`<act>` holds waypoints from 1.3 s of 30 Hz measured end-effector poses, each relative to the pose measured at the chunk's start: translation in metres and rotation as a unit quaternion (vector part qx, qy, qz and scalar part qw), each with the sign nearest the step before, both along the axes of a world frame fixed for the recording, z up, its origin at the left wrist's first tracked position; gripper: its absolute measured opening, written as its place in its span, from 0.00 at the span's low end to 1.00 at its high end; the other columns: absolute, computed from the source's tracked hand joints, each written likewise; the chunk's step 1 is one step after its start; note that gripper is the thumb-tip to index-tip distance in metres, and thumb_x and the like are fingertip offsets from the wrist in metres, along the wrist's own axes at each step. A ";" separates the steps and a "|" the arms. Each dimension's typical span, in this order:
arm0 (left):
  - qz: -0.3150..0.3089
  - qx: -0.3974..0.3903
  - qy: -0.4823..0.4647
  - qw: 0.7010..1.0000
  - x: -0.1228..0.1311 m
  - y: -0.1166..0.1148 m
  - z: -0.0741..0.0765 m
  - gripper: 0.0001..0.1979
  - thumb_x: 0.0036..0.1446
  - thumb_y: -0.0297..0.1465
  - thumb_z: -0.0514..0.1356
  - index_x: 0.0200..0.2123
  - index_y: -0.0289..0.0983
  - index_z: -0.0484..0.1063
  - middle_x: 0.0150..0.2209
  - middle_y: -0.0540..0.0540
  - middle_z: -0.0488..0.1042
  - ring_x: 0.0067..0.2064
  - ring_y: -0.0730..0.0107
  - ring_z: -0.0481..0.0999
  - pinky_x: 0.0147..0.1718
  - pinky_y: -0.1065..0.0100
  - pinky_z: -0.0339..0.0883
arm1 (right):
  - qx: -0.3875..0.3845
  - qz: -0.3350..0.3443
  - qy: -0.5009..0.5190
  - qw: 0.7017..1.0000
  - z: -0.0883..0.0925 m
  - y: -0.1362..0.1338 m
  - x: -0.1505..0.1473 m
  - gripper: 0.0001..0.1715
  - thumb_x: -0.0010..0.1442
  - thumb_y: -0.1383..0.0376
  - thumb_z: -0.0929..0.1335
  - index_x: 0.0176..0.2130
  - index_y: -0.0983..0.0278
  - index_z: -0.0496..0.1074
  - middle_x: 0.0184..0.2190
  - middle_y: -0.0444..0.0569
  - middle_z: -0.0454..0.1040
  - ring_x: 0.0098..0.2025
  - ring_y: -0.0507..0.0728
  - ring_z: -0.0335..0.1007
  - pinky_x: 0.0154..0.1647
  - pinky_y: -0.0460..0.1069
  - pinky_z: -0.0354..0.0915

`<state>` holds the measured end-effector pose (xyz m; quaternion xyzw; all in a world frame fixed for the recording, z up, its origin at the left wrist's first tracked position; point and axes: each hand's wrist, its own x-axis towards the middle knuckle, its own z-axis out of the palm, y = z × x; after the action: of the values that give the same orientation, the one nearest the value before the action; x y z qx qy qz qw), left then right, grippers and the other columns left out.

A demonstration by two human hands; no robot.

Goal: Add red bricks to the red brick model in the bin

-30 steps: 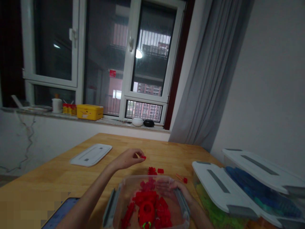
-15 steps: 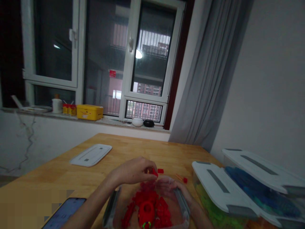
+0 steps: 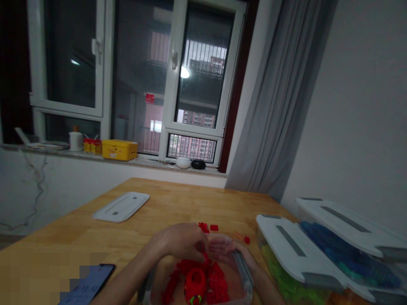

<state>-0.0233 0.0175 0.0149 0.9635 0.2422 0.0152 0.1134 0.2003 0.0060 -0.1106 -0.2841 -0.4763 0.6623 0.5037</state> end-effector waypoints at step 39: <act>0.088 -0.266 -0.090 0.956 -0.044 0.126 -0.110 0.06 0.34 0.36 0.67 0.18 0.40 0.77 0.14 0.53 0.70 0.22 0.69 0.64 0.24 0.68 0.63 | -0.066 0.060 0.032 0.996 -0.014 0.007 0.006 0.21 0.41 0.65 0.66 0.36 0.63 0.80 0.39 0.54 0.83 0.54 0.65 0.74 0.60 0.62 0.61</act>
<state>-0.0676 0.1433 -0.0949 0.8680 0.3104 0.0470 0.3847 0.2068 0.0132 -0.1245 -0.2669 -0.4313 0.7300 0.4581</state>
